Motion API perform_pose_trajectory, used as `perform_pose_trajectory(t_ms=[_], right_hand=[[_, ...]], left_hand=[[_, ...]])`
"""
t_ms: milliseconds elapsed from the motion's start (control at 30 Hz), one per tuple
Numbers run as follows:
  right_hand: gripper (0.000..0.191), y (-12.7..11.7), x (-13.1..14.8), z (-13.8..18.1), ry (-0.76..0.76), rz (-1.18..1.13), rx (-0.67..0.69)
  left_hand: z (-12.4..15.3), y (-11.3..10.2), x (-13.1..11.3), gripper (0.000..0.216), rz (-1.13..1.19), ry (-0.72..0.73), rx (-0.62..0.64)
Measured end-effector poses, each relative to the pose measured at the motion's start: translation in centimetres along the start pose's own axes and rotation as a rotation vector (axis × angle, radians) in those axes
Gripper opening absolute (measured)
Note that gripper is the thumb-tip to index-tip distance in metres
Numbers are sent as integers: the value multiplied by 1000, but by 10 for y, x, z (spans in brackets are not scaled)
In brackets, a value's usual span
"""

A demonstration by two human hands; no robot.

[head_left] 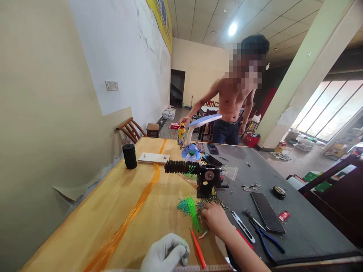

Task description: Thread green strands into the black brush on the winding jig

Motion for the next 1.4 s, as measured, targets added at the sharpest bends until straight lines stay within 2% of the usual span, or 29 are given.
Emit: perform_pose_trajectory(t_ms=[367, 533, 733, 1067, 1400], right_hand=[[15, 4, -3, -5, -77, -3, 8], [16, 3, -5, -5, -114, -17, 15], [20, -2, -1, 0, -127, -47, 30], [18, 3, 4, -6, -53, -74, 100], [19, 0, 7, -8, -23, -130, 105]], left_hand=[[-5, 0, 5, 48, -31, -1, 61], [-4, 0, 6, 49, -21, 19, 7], [-5, 0, 3, 40, -53, 18, 40], [-7, 0, 7, 38, -58, -7, 52], [-7, -2, 5, 30, -67, 0, 58]])
Point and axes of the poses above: each hand's wrist, its own z-axis away from the middle knuckle, its own y-axis out of the palm, x = y × z, the point moved 6 cm from there along -z, towards the middle knuckle, and after that the axes turned 14 degrees about y, right-handed, at the moved point
